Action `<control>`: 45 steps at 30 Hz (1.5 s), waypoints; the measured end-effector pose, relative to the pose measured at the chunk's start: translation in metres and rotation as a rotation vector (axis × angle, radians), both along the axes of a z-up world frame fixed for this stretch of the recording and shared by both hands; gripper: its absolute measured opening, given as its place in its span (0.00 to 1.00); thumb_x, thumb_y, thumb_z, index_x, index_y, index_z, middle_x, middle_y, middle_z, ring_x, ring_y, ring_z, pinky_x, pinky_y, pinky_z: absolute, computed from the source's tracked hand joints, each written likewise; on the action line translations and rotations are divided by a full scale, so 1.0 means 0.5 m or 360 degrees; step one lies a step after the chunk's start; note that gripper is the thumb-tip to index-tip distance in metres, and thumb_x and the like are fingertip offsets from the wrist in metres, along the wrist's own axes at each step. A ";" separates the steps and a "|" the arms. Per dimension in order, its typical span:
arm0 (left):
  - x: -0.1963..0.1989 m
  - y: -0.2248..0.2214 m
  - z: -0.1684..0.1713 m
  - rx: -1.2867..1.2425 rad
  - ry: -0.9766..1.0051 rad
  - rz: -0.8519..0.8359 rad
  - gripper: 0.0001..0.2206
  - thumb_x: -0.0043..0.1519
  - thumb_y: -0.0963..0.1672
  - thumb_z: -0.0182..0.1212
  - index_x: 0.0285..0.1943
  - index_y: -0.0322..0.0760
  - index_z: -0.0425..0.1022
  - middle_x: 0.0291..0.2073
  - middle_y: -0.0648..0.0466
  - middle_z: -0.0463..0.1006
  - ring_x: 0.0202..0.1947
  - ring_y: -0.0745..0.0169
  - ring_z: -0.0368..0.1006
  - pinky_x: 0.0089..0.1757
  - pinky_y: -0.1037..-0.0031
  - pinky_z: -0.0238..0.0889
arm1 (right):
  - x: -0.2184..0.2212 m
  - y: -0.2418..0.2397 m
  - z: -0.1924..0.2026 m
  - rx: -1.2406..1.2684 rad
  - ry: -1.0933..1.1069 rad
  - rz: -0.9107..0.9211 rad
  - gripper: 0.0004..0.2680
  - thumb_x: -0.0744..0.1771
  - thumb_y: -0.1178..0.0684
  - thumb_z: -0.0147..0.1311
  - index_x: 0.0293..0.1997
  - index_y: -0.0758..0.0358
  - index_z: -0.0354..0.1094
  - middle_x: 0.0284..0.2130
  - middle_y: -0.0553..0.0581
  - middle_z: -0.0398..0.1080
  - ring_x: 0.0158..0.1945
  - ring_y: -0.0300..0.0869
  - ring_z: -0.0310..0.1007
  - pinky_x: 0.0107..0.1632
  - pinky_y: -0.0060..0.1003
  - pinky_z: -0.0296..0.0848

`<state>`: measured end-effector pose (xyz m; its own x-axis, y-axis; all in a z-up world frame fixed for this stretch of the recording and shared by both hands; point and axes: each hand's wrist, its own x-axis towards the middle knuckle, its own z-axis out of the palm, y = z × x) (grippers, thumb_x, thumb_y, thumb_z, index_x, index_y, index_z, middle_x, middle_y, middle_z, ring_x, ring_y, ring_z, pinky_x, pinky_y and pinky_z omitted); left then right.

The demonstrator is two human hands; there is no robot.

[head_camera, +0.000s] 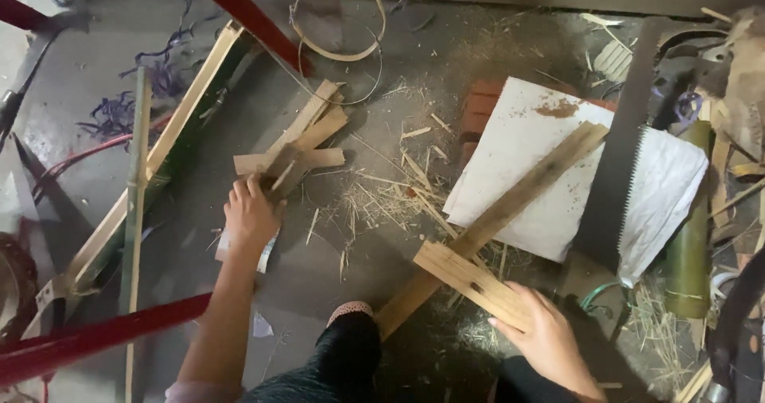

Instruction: The person uses a hand saw to cut a piece of wood and then organizes and inspects various wooden slats on the floor.

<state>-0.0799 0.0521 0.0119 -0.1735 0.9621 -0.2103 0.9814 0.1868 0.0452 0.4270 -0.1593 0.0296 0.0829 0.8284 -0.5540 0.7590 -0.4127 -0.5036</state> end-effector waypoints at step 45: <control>0.037 0.141 0.018 0.0002 -0.0104 -0.0136 0.43 0.55 0.55 0.69 0.73 0.29 0.51 0.60 0.40 0.70 0.57 0.39 0.70 0.51 0.46 0.66 | 0.016 0.002 0.010 0.0116 -0.0097 -0.0058 0.29 0.58 0.37 0.68 0.66 0.45 0.64 0.59 0.48 0.72 0.60 0.46 0.71 0.63 0.50 0.73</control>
